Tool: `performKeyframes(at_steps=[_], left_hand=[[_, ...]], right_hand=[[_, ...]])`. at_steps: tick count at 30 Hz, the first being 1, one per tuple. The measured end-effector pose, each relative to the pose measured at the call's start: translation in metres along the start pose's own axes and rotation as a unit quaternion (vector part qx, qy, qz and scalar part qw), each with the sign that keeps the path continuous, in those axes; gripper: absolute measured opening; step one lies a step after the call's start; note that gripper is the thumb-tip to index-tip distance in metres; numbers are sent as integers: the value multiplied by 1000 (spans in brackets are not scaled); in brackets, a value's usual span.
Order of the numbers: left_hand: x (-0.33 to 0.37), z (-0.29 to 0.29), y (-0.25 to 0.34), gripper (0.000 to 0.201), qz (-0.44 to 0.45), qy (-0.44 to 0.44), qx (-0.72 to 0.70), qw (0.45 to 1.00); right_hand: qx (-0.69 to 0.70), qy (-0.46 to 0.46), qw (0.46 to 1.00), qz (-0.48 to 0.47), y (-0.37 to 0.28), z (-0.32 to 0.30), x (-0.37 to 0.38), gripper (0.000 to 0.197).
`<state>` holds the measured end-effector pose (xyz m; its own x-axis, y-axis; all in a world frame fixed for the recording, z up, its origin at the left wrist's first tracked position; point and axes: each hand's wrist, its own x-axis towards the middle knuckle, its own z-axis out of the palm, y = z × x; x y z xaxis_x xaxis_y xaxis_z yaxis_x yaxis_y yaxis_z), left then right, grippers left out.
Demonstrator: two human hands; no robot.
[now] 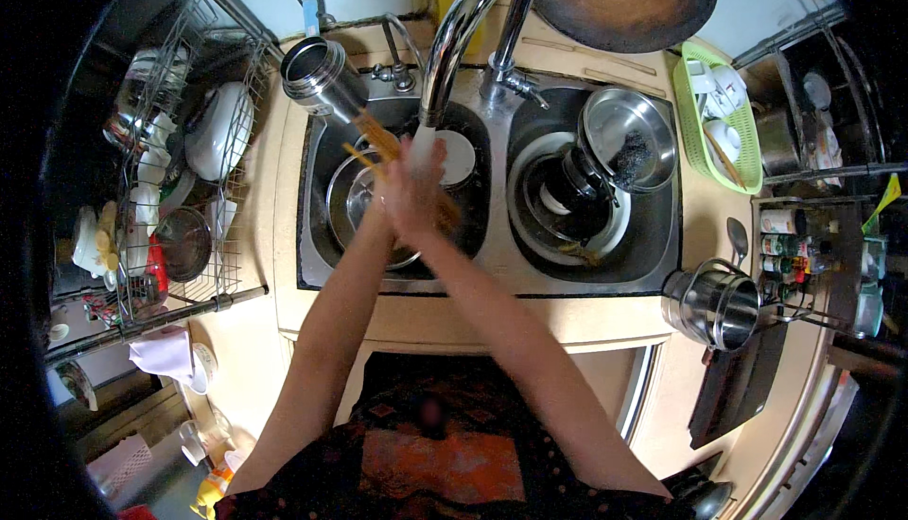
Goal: The person washes various dishes and utensils including a pot, a metal bowl, a plate, and chopsticks in a kitchen sink using a sponge and soapy water, then places the items into a drying rack.
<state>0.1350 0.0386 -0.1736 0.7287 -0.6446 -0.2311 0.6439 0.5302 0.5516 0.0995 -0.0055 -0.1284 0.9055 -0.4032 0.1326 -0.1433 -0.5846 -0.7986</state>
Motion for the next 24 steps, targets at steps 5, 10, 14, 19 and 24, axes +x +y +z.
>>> performKeyframes(at_steps=[5,10,14,19,24], left_hand=[[-15,7,0,44,-14,53,-25,998],[-17,23,8,47,-67,114,70,989],[-9,18,20,58,76,-33,337,938],[-29,24,-5,53,-17,-41,-118,992],[-29,24,-14,46,50,65,85,993]], right_hand=[[-65,38,995,65,-3,-5,5,54],[-5,55,995,77,21,5,15,54],[-92,88,991,33,16,38,-7,65],[-208,227,951,3,51,15,19,38],[333,-55,921,193,56,-2,25,33]])
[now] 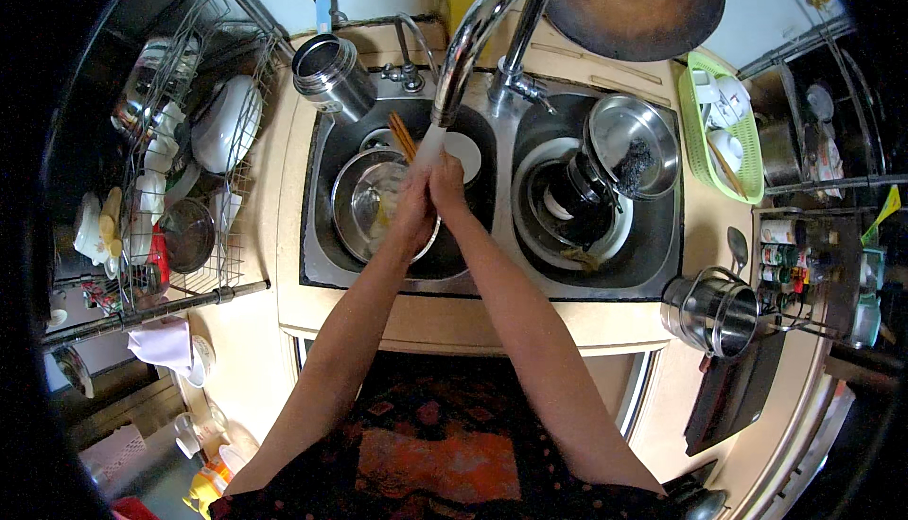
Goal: The person washes various dishes and utensils including a pot, a metal bowl, a plate, and chopsticks in a kitchen sink using a sponge and soapy water, then places the items into a drying rack.
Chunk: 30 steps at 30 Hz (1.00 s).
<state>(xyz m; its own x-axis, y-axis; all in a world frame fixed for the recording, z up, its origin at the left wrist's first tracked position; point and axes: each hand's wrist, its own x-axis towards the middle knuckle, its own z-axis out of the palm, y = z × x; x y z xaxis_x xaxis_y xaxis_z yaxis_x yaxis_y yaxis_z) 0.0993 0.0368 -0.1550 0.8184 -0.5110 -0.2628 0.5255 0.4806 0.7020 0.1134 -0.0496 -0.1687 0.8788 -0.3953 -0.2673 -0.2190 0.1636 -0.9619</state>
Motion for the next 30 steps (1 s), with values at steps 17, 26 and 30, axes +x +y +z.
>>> performKeyframes(at_steps=[17,26,30], left_hand=[[-5,-21,-3,40,-63,-55,45,995],[-2,-34,-4,40,-81,-44,-8,996],[4,-27,1,43,-51,-112,-107,987]], right_hand=[[159,-146,974,62,-50,9,5,41],[214,-153,965,17,-39,9,4,30],[26,-67,997,-19,-29,12,-1,29]])
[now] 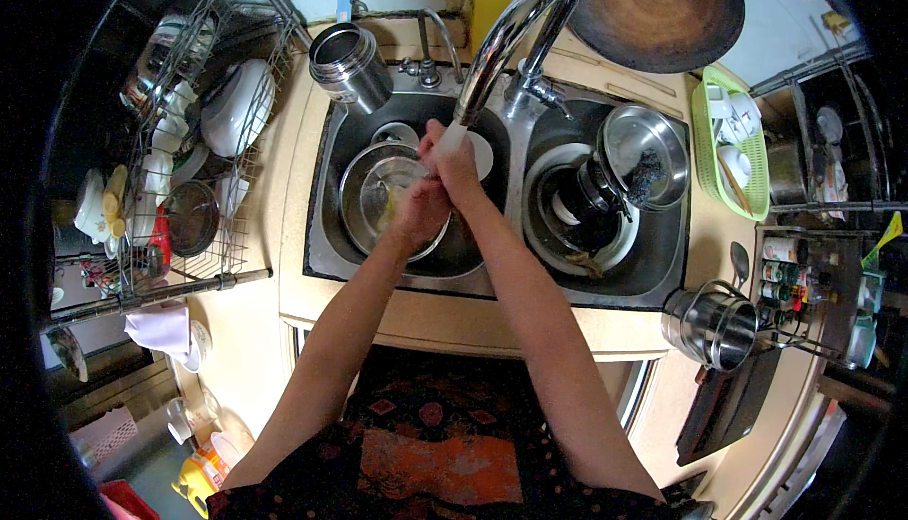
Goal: The person washes various dishes and utensils including a pot, a metal bowl, a plate, and chopsticks in a kitchen sink using a sponge and soapy water, then places the items into a drying rack.
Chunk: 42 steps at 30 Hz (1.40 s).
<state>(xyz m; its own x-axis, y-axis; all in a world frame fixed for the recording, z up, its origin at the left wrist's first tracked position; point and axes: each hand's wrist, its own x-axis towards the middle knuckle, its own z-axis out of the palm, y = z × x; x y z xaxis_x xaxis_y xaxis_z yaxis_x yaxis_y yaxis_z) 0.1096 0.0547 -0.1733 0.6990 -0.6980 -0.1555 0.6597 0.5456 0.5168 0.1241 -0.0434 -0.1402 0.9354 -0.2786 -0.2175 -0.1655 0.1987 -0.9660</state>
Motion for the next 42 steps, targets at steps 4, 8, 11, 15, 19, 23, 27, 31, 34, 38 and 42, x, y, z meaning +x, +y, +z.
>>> performKeyframes(at_steps=[4,8,11,15,19,23,27,31,34,38,42], left_hand=[[28,23,23,47,34,116,-137,983],[39,51,43,50,6,138,-45,989],[16,65,32,52,-53,141,64,986],[20,56,31,48,-39,187,66,979],[42,31,41,45,-32,130,34,990],[21,33,26,40,-57,159,84,982],[33,47,34,40,-114,5,-188,976],[38,44,39,42,-52,140,98,984],[24,32,21,42,-56,120,63,989],[39,18,22,47,-100,-28,-7,995],[50,19,37,48,-54,96,53,992]], right_hand=[[-116,160,972,-129,12,20,-16,35],[-316,167,863,-356,3,26,-23,42],[-314,194,900,-233,-14,17,-11,47],[-193,148,955,-172,-17,25,-14,55],[-242,164,939,-179,-7,34,-21,52],[-267,213,933,-118,-25,17,-7,50],[-136,211,965,-74,-34,21,-14,48],[-221,214,946,-103,-12,24,-15,52],[-240,254,933,-79,5,3,12,59],[-221,218,940,-143,24,8,13,59],[-300,202,928,-89,25,12,7,61]])
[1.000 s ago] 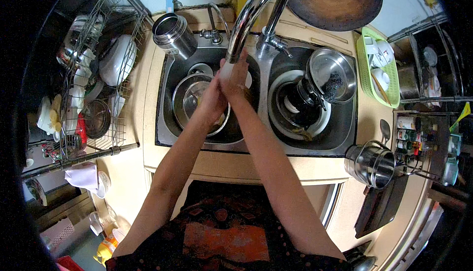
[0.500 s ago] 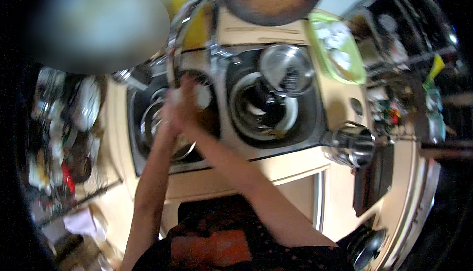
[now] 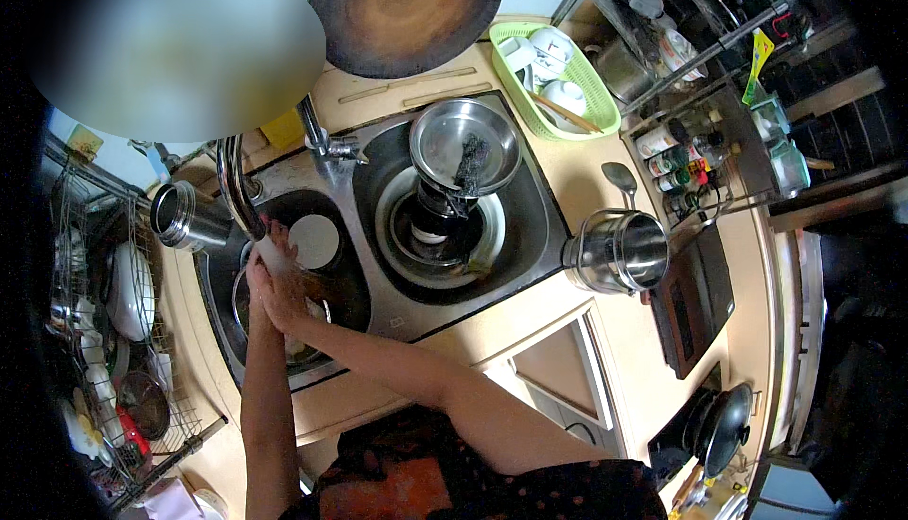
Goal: The person washes various dishes and utensils including a pot, a metal bowl, a plate, and chopsticks in a kitchen sink using a sponge and soapy water, then places the items into a drying rack.
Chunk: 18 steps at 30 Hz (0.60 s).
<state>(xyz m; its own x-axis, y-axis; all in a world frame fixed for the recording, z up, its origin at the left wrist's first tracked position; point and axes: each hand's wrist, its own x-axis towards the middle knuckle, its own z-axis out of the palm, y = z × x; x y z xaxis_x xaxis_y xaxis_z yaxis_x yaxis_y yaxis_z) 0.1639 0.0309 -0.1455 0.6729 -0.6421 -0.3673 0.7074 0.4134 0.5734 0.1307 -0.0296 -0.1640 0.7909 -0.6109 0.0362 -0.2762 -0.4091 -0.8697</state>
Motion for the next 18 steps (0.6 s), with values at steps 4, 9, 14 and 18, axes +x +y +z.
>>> performKeyframes(at_steps=[4,9,14,18], left_hand=[[-23,5,-19,44,7,24,14,1000],[3,5,-10,39,21,-140,-79,987],[-16,0,-7,38,-7,43,6,999],[-28,2,-18,43,-37,2,-48,998]], right_hand=[[-23,32,999,-16,-4,-11,10,62],[117,-19,992,41,-32,-11,-16,60],[48,-11,998,37,-38,-8,-16,58],[17,73,997,14,-6,0,18,59]])
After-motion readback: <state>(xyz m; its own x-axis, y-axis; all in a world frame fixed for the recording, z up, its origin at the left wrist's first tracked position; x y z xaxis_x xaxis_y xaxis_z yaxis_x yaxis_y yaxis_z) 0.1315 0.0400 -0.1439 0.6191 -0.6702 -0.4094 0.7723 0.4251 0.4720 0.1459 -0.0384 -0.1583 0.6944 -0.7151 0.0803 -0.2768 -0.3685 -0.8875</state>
